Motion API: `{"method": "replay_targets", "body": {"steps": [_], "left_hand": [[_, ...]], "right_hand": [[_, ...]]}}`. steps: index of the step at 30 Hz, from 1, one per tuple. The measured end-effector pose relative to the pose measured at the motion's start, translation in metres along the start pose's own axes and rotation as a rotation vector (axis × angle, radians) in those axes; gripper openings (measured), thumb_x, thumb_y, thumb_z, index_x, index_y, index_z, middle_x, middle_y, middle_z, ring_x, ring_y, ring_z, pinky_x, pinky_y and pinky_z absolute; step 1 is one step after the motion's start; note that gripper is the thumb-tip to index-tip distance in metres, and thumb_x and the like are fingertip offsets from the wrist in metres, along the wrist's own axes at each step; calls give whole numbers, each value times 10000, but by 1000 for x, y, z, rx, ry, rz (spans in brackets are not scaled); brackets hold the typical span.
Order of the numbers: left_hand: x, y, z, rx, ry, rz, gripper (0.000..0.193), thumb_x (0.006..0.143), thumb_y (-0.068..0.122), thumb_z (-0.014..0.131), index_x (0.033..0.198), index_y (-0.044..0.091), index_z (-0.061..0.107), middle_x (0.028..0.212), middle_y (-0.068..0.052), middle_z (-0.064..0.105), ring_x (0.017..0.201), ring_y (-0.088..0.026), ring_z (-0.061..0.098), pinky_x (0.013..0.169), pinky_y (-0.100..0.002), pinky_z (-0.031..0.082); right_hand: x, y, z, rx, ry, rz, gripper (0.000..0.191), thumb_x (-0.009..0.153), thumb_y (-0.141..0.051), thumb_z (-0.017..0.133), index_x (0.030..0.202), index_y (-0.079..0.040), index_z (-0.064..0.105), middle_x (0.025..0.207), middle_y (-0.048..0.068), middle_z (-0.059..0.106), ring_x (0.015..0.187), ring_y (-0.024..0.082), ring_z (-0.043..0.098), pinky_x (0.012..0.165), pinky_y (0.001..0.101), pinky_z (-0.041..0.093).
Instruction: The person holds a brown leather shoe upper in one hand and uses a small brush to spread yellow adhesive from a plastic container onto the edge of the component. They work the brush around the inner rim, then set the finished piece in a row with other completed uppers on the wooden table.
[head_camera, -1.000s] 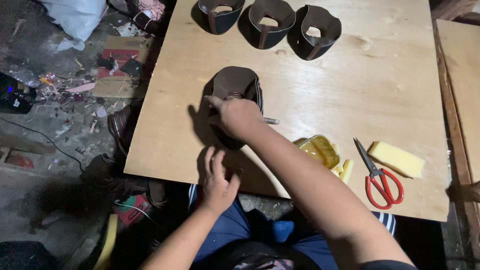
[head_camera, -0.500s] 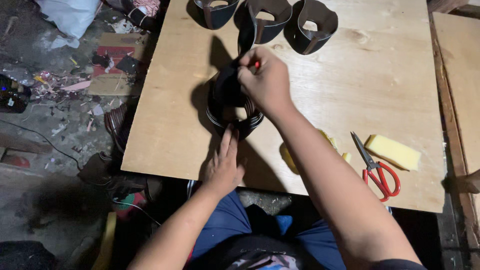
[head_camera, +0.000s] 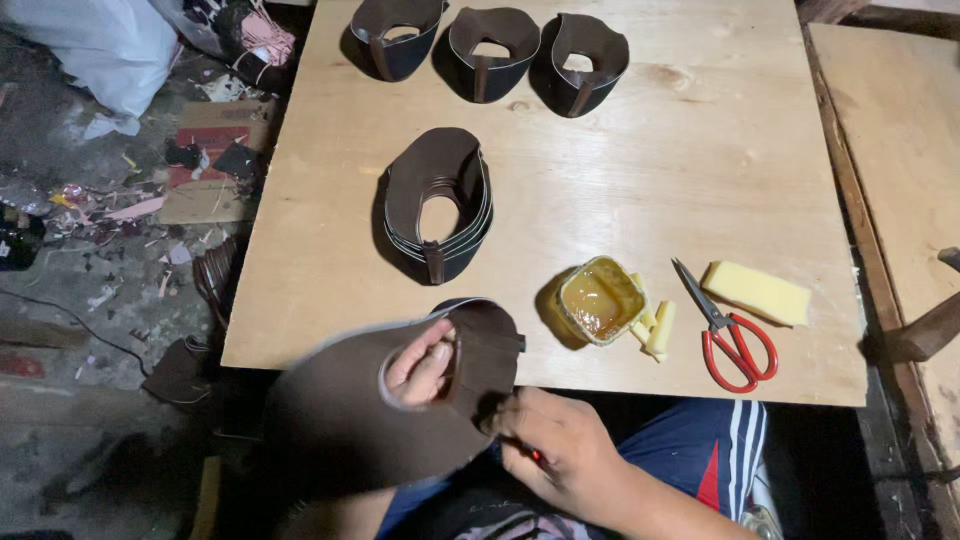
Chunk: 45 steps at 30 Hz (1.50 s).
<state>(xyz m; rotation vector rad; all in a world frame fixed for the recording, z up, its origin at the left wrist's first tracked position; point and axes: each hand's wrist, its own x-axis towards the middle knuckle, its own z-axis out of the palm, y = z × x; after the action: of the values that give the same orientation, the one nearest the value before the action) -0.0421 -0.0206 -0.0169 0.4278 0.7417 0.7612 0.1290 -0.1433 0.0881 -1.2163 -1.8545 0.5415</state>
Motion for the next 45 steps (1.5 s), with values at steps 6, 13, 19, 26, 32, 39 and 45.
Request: {"method": "replay_targets", "body": {"steps": [6, 13, 19, 26, 32, 39, 45], "left_hand": [[-9, -26, 6, 645, 86, 445, 234, 1027, 181, 605, 1124, -16, 687, 966, -47, 694, 874, -133, 624, 807, -301, 505], [-15, -29, 22, 984, 148, 352, 188, 950, 172, 627, 1035, 12, 678, 902, -42, 734, 847, -125, 683, 804, -274, 522], [4, -64, -1, 415, 68, 206, 244, 971, 58, 731, 888, -59, 534, 789, -103, 652, 713, -162, 585, 694, -309, 505], [4, -62, -2, 520, -416, 103, 271, 924, 78, 704, 1149, 4, 573, 962, -57, 720, 883, -105, 694, 807, -247, 548], [12, -37, -2, 449, -353, -156, 294, 1011, 93, 616, 1251, -77, 615, 1050, -103, 706, 893, -159, 634, 773, -308, 494], [42, -58, -47, 46, -351, -202, 377, 970, -8, 520, 1346, 3, 495, 1281, -143, 651, 1159, -220, 675, 1005, -386, 547], [61, -53, -48, 470, -210, 88, 510, 919, 9, 476, 1427, 12, 513, 1324, -60, 641, 1137, -118, 633, 953, -266, 476]], "right_hand": [[-35, 18, -10, 409, -67, 183, 156, 888, -7, 680, 1042, 2, 708, 1012, 99, 707, 830, 197, 733, 767, 294, 590], [-33, 66, 0, 429, 245, 670, 252, 895, -153, 700, 1094, 1, 696, 954, 36, 699, 793, 90, 622, 735, 242, 513], [-45, 90, 7, 753, 134, 835, 228, 966, -176, 640, 949, 24, 748, 804, 27, 754, 737, 95, 658, 711, 252, 534], [-43, 102, 14, 776, 25, 946, 202, 953, -166, 631, 936, -9, 757, 758, 15, 692, 640, 92, 559, 586, 250, 446], [-52, 119, 12, 595, 326, 888, 203, 950, -162, 586, 913, -2, 705, 729, 13, 677, 645, 93, 616, 617, 254, 510], [-56, 112, 13, 447, 243, 886, 187, 920, -150, 683, 1027, 0, 656, 938, 63, 685, 854, 122, 613, 782, 270, 511], [-59, 78, -63, 378, 360, 441, 298, 1020, -109, 543, 1262, 17, 661, 1366, 126, 525, 1260, 209, 525, 1036, 327, 475]]}}
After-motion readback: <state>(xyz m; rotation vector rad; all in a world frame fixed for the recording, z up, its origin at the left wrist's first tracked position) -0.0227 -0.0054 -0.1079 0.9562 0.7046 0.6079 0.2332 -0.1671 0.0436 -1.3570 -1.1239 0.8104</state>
